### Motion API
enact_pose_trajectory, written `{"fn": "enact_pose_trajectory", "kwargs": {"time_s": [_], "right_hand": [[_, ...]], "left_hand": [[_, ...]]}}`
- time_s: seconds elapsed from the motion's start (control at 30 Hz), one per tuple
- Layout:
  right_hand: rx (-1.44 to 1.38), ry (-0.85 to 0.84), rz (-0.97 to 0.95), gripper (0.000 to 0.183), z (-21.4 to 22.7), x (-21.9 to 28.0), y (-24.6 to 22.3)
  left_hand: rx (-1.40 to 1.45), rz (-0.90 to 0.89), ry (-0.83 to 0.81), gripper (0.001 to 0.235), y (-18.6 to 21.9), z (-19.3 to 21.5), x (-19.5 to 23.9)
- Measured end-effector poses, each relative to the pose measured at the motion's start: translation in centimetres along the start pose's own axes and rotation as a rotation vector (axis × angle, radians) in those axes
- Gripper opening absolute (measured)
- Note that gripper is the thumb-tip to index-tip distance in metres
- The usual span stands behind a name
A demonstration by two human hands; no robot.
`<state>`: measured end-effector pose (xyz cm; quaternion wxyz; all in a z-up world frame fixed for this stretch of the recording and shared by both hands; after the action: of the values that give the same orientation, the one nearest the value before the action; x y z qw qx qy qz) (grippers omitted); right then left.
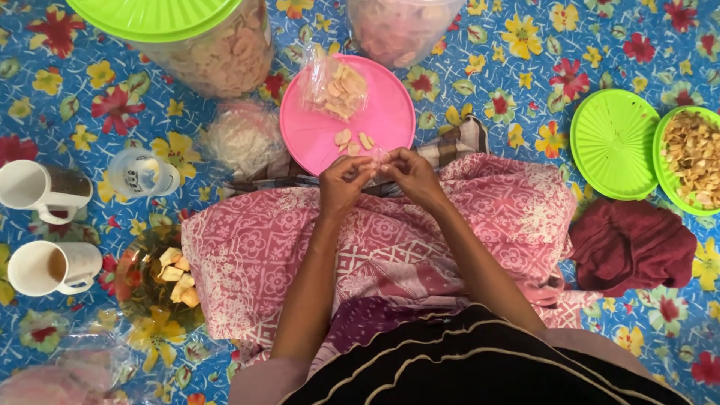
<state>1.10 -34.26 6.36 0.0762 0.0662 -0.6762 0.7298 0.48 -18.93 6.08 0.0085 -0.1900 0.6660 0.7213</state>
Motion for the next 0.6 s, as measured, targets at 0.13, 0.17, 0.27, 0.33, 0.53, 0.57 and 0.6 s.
{"fn": "enact_pose_trajectory", "kwargs": {"time_s": [0.13,0.17,0.27,0.33,0.53,0.57,0.6], "right_hand": [[0.024,0.014,0.022,0.025,0.1,-1.0,0.3],[0.02,0.03,0.056,0.024,0.0,-1.3,-0.2],[0.039,0.053,0.093,0.021,0.3,-2.1,-0.3],[0.062,0.058,0.095,0.02,0.7,-2.9,0.6],[0.373,0.114,0.116,0.018,2.4,-5.2,4.6],[0.428,0.121,0.139,0.018,2.4,-5.3,4.4],[0.483,0.129,0.162,0.017,2.5,-5.4,4.2]], "left_hand": [[-0.03,0.025,0.062,0.028,-0.5,0.7,-0.3],[-0.042,0.074,0.161,0.028,-0.9,1.4,-0.5],[0.031,0.226,0.347,0.028,-0.2,2.9,-0.7],[0.116,0.328,0.434,0.029,-1.6,3.6,-0.7],[0.326,0.411,0.601,0.032,-5.0,4.3,-0.3],[0.314,0.403,0.608,0.033,-5.6,4.3,-0.3],[0.302,0.395,0.615,0.033,-6.1,4.3,-0.3]]}}
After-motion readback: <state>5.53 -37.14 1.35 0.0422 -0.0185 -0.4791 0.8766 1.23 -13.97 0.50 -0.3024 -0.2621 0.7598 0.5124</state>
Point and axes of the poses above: each hand's wrist, its own x-axis away from the middle knuckle, its own z-axis out of the back of the hand, y = z × x, the point moved 7 cm from there along -x, towards the middle knuckle, and after that the axes turned 9 degrees about y, right-handed, at the moved point
